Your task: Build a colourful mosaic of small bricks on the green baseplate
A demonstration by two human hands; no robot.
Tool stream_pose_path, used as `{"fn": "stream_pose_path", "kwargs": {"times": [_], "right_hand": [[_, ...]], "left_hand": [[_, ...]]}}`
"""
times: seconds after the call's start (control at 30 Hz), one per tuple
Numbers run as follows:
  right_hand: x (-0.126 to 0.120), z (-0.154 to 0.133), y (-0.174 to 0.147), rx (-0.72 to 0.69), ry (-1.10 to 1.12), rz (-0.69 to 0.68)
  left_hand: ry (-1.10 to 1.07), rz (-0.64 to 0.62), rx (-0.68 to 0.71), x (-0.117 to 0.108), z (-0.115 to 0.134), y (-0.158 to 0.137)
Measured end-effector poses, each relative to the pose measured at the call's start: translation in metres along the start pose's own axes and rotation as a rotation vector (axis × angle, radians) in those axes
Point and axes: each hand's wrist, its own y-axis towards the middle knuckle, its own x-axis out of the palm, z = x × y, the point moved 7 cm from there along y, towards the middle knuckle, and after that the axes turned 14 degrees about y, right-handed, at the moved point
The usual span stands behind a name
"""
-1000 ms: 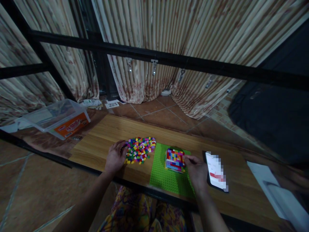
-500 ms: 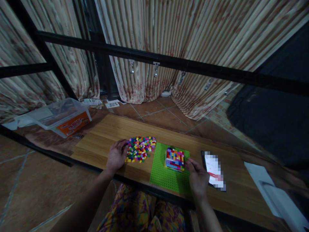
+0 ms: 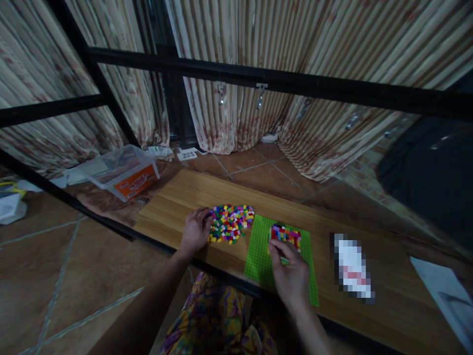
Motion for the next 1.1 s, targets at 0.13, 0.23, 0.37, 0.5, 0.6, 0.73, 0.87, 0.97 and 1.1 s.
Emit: {"fn": "stream_pose_path", "kwargs": {"times": [0.13, 0.23, 0.37, 0.5, 0.6, 0.73, 0.87, 0.97, 1.1], "right_hand": [[0.053, -0.012, -0.010, -0.114, -0.063, -0.254], [0.077, -0.009, -0.011, -0.135, -0.141, -0.316], [0.094, -0.001, -0.007, -0.127, -0.266, -0.345], [0.103, 0.003, -0.003, -0.146, -0.328, -0.368], [0.107, 0.004, -0.001, -0.178, -0.334, -0.372], [0.108, 0.006, -0.001, -0.178, -0.320, -0.378], [0.103, 0.006, -0.001, -0.165, -0.294, -0.358], [0.097, 0.004, -0.003, -0.158, -0.255, -0.333], [0.083, -0.002, -0.007, -0.148, -0.206, -0.283]], "left_hand": [[0.010, -0.006, -0.005, 0.002, -0.001, -0.001], [0.005, -0.017, 0.000, 0.001, 0.001, -0.002], [-0.008, -0.013, 0.002, -0.001, 0.003, -0.002], [-0.002, -0.022, -0.004, 0.000, 0.002, -0.002], [-0.005, -0.023, -0.010, 0.000, 0.001, -0.002], [-0.010, -0.025, -0.014, -0.001, 0.002, -0.002], [-0.014, -0.026, -0.005, -0.001, 0.003, -0.001], [-0.016, -0.023, -0.006, 0.000, 0.001, -0.001], [-0.012, -0.020, -0.005, 0.001, 0.000, -0.001]]}}
